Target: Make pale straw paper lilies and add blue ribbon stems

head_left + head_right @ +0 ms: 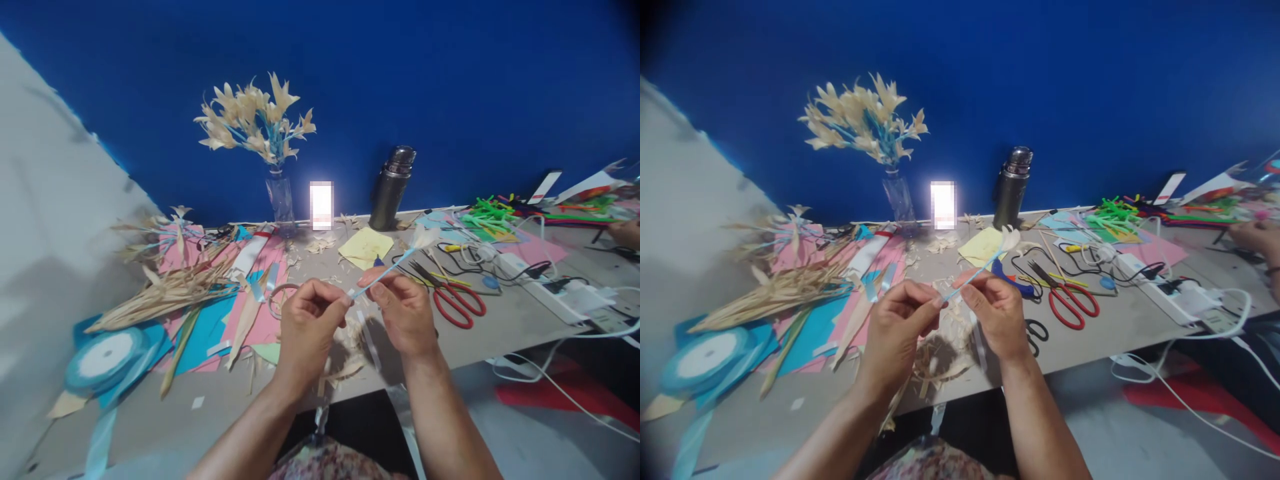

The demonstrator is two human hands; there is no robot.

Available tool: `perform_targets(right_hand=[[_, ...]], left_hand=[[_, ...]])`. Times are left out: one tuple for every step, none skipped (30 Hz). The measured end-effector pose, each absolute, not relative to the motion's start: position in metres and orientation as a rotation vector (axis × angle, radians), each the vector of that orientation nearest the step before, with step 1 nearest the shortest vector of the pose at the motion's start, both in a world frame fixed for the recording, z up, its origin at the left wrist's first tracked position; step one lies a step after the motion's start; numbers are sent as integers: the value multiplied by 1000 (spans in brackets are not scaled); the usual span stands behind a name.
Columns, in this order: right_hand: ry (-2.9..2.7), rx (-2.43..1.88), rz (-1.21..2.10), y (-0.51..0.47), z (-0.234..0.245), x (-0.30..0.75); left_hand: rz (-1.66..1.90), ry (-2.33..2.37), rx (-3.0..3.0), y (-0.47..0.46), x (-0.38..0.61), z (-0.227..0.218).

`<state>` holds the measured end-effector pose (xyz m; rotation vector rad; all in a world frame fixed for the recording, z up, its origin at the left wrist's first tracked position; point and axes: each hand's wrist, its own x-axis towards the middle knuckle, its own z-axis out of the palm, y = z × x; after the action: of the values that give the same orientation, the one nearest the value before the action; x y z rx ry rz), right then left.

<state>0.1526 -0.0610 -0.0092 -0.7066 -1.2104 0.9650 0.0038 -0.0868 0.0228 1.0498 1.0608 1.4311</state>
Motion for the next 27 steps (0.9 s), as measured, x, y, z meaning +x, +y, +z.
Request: perform_targets(right_hand=[[-1202,-736,949,-63,-8,152],[-1203,-763,929,-64,-6,151],[-1213,-788,911,-66,-4,151],[-1232,-813,892,-68,-2,151],[-1258,-840,871,-70,0,152],[-1289,-867,848,-71,1,153],[-1316,-890,824,-72,3,154],[-1338,-903,808,-73,3,155],[-1353,-902,808,-73,4,156],[-1359,-888,822,-73,4,157],[-1355,-867,846,-73,3,159],[-1347,-846,875,-72,2,160],[-1335,-831,897,-71,1,161],[-1324,-824,910,-71,0,162],[-1313,-821,917,-70,-2,162],[-1305,-823,922,-70,-3,163],[-1298,-826,926,-70,-4,163],[-1291,-830,931,-70,-6,164],[-1284,-835,936,-70,-7,164],[-1281,-839,940,-70,-7,165],[-1283,-844,941,-70,-7,165],[-1287,-848,941,-70,-7,166],[-1295,-852,939,-71,-7,167],[-1308,-860,936,-71,-6,168],[-1322,-870,932,-71,-4,169],[-1338,-880,928,-71,-3,170],[-1354,-886,924,-71,-1,171]], left_hand=[[1486,1096,1110,-88,5,23],[1537,1124,1169,-90,5,23],[1581,1147,1228,-91,6,22],[1621,1169,1286,-93,7,22],[1658,1190,1339,-94,8,21],[1688,1211,1386,-95,8,21],[1711,1227,1418,-97,8,20],[1724,1234,1430,-98,8,19],[1719,1227,1424,-99,7,19],[1697,1204,1407,-99,6,18],[1662,1171,1391,-100,5,17],[1628,1134,1384,-100,4,16],[1599,1100,1394,-100,2,15],[1579,1074,1422,-100,1,15],[1568,1059,1461,-100,-1,14],[1563,1052,1501,-100,-2,13],[1555,1054,1536,-100,-2,13],[1542,1064,1562,-101,-2,12],[1526,1077,1580,-101,-2,12],[1512,1091,1590,-101,-1,13],[1492,1102,1591,-102,0,14],[1469,1109,1580,-102,1,15],[1439,1110,1556,-102,1,16],[1403,1103,1522,-101,1,17],[1363,1091,1482,-101,1,17],[1322,1075,1441,-100,1,18],[1285,1061,1401,-99,0,18]])
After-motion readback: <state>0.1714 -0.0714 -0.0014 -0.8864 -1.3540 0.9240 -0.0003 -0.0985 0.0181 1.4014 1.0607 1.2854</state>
